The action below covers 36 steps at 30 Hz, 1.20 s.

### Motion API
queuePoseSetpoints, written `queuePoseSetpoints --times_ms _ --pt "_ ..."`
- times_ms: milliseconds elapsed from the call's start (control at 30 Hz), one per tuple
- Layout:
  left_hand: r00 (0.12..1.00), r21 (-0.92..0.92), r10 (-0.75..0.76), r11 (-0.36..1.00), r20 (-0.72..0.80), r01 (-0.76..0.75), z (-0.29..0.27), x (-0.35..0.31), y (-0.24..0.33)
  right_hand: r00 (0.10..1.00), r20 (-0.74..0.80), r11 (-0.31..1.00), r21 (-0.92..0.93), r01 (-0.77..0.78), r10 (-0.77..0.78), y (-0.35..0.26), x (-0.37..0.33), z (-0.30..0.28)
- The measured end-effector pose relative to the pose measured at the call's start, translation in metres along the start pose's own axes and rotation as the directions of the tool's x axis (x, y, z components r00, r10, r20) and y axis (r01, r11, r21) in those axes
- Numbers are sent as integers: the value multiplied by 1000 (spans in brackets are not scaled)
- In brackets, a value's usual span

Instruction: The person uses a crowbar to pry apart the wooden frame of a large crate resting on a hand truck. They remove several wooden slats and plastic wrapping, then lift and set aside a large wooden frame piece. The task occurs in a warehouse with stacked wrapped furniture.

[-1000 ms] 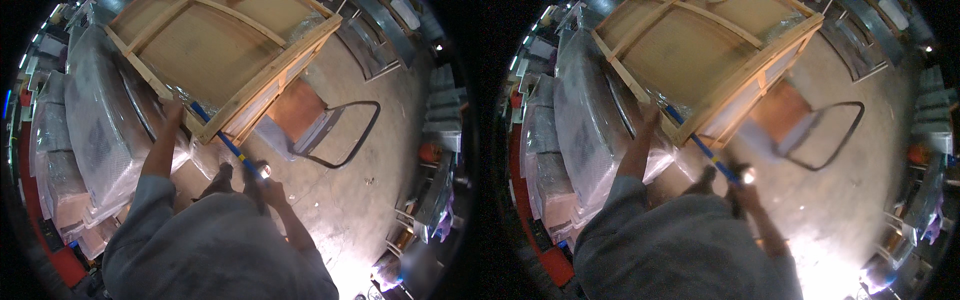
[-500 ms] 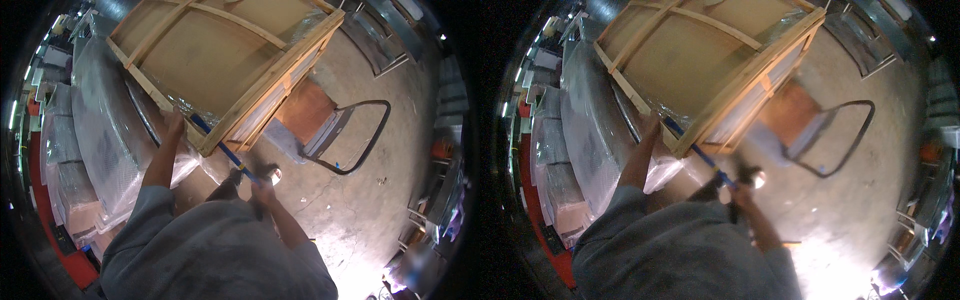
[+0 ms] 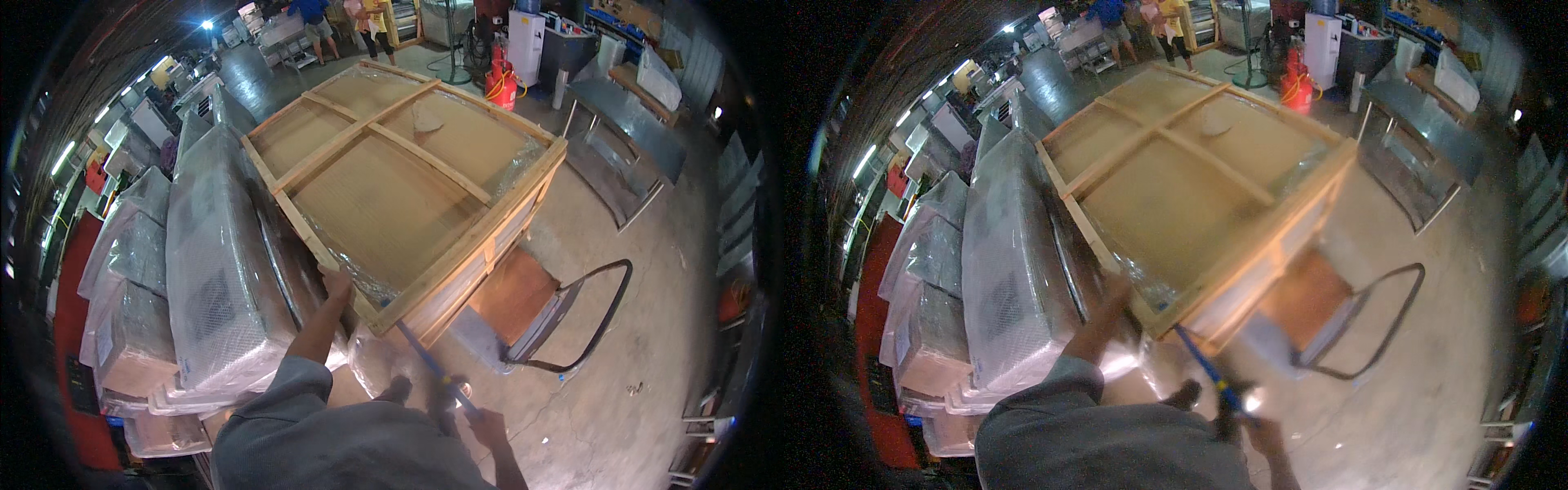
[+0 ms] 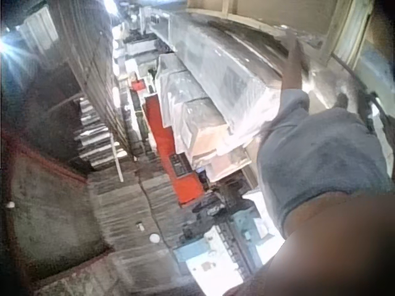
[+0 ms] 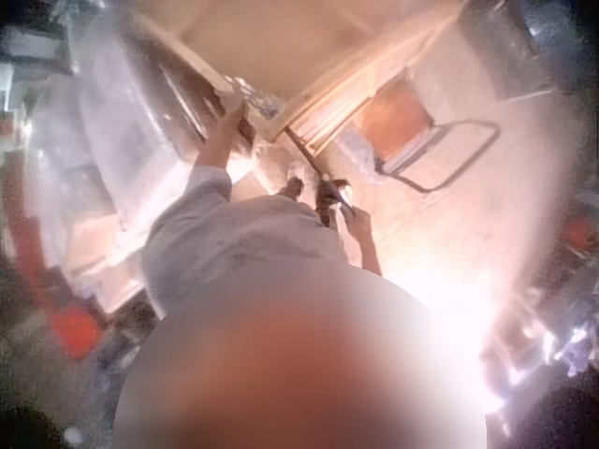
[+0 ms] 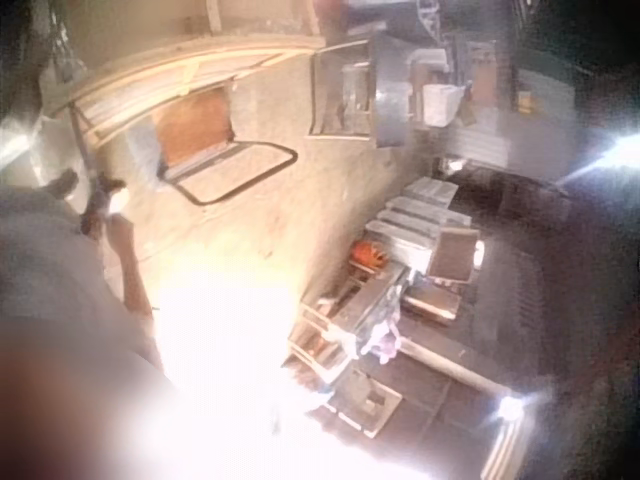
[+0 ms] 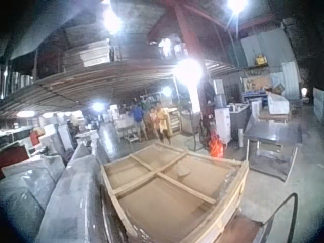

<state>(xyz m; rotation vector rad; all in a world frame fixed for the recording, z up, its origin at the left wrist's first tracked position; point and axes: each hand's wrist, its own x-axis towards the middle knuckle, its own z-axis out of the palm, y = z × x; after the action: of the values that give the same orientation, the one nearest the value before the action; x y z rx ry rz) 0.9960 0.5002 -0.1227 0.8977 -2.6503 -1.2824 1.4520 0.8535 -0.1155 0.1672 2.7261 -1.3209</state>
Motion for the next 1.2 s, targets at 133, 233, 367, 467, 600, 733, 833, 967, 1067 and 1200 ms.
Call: queuePoseSetpoints --times_ms 133,233,367,467,600,733,833,967,1067,1200 --pt "997 -55 74 996 -11 -75 2 3 -9 911 102 915 -98 -391 400 -30 -55 -71" --pt "962 -116 248 965 111 -236 -21 -3 -8 916 20 852 -376 -365 401 -52 -81 -114" --pt "919 -160 375 921 121 -355 -80 -47 31 906 -52 824 -397 -404 419 -84 -76 -168" --pt "621 -333 647 762 443 -555 -129 -122 42 914 -13 826 -423 -372 405 -120 -51 -201" --pt "-72 -511 767 351 637 -785 -150 -214 46 993 -10 889 -446 -106 114 -166 -18 -232" --pt "-4 -261 576 365 817 -893 -142 -249 45 993 23 863 -492 111 -115 -194 -4 -249" --pt "79 -69 509 265 857 -962 -120 -254 48 996 4 965 -248 -87 91 -195 -15 -245" --pt "-25 -189 842 92 538 -978 -79 -262 74 906 137 915 -123 -385 400 -154 -39 -230" --pt "-113 -201 892 -26 438 -979 -36 -288 108 957 76 949 128 -289 281 -97 -61 -231" --pt "-134 -172 861 -55 491 -984 33 -358 151 976 -179 933 355 -51 121 -20 -75 -239"
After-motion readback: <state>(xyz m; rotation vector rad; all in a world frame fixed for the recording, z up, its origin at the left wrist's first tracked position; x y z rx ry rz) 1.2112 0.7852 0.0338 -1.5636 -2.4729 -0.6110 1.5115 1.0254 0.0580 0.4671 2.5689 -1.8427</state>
